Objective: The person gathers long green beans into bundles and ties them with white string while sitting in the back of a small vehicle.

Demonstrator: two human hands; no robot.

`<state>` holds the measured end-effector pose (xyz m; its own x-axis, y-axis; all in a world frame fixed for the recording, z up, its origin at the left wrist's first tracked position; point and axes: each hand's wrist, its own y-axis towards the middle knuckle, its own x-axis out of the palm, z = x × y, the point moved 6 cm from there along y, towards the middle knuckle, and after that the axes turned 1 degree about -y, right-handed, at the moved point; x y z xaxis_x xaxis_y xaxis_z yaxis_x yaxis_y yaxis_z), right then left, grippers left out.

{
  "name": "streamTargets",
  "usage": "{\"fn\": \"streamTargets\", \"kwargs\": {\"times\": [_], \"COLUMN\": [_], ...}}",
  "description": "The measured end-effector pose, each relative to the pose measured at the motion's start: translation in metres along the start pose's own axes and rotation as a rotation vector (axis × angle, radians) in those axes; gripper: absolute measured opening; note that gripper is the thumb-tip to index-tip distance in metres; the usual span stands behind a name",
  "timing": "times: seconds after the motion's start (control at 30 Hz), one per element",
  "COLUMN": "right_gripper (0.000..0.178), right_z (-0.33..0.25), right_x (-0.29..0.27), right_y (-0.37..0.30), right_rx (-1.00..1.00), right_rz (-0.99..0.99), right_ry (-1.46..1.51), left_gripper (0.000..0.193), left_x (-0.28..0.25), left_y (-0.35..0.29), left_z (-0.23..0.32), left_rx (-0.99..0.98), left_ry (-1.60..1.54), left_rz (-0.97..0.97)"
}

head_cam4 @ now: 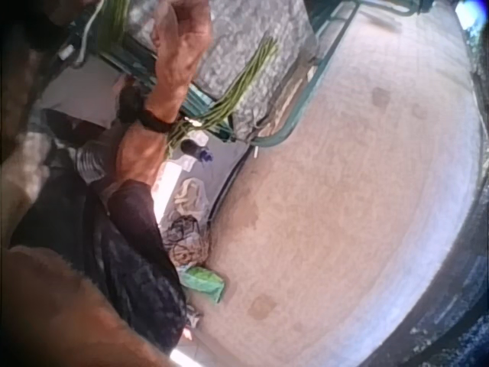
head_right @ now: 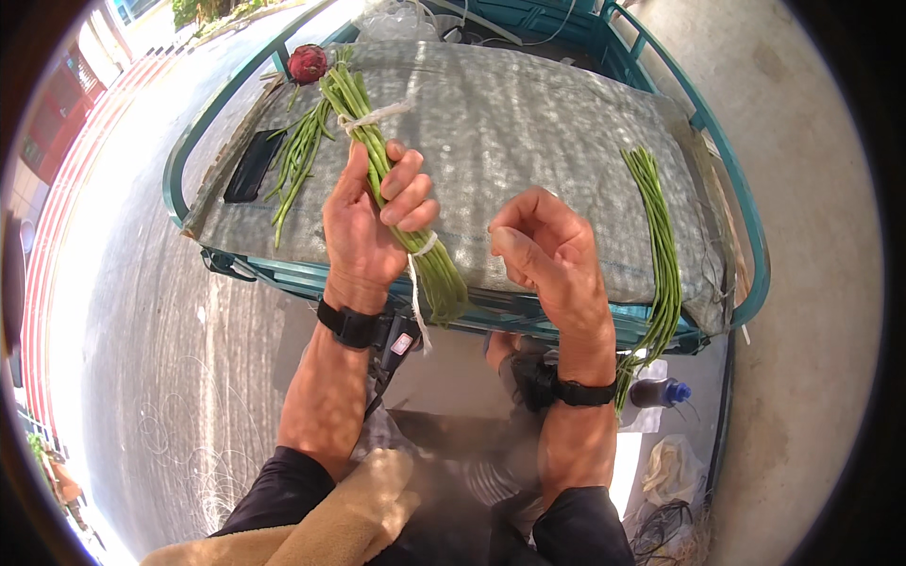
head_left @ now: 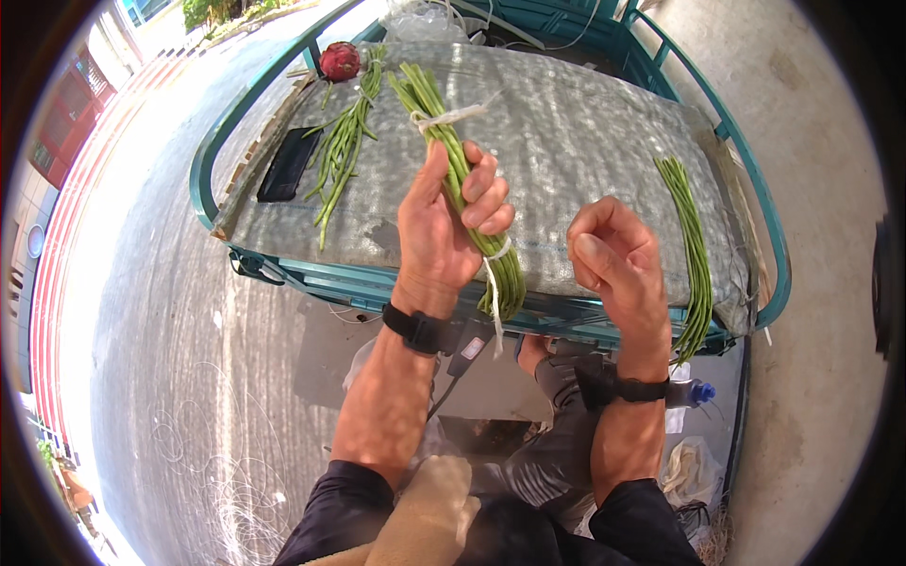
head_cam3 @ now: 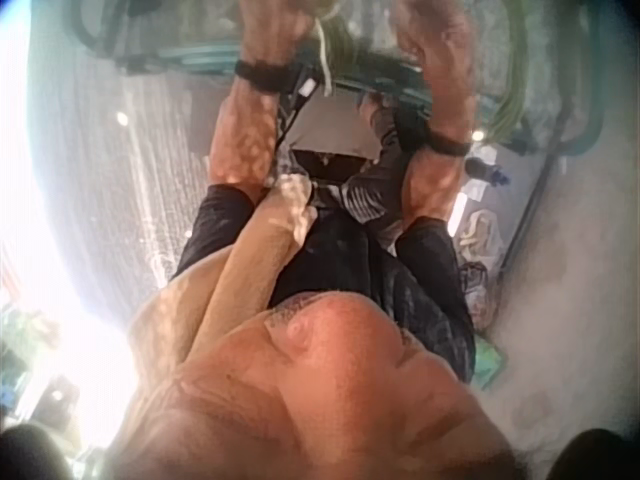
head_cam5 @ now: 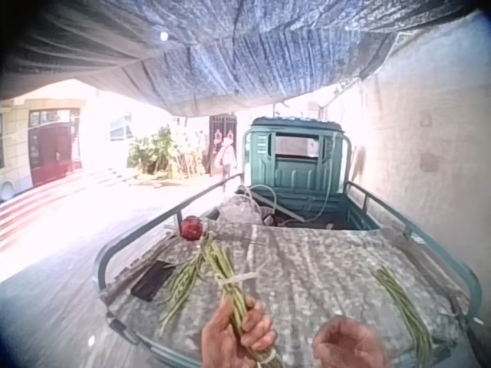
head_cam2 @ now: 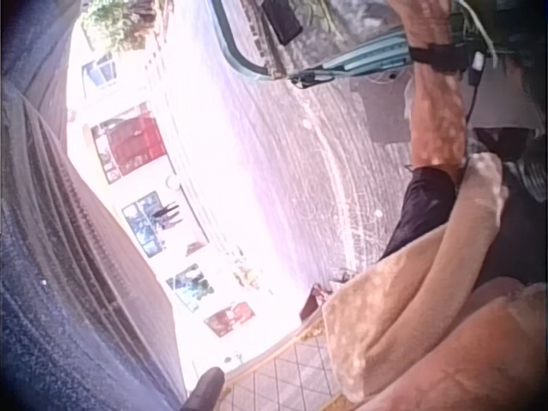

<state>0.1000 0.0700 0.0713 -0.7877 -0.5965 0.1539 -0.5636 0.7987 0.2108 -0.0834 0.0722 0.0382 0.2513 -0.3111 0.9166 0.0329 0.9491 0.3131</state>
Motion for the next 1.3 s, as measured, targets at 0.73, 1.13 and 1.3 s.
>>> {"fn": "streamTargets", "kwargs": {"times": [0.73, 1.13, 1.3], "right_gripper": [0.016, 0.008, 0.007], "right_z": [0.017, 0.010, -0.016], "right_x": [0.031, 0.015, -0.035], "right_y": [0.006, -0.007, -0.008], "right_rx": [-0.238, 0.004, -0.210], "right_rz": [-0.059, -0.002, 0.233], "right_ry": [-0.842, -0.078, 0.449], "left_gripper": [0.036, 0.039, 0.042], "left_x": [-0.027, -0.021, -0.004], "left_y": [-0.001, -0.003, -0.005], "left_z": [-0.020, -0.006, -0.011], "left_rx": [-0.098, -0.118, -0.143], "left_ry": [0.073, 0.541, 0.494], "left_rz": [0.257, 0.410, 0.259]}}
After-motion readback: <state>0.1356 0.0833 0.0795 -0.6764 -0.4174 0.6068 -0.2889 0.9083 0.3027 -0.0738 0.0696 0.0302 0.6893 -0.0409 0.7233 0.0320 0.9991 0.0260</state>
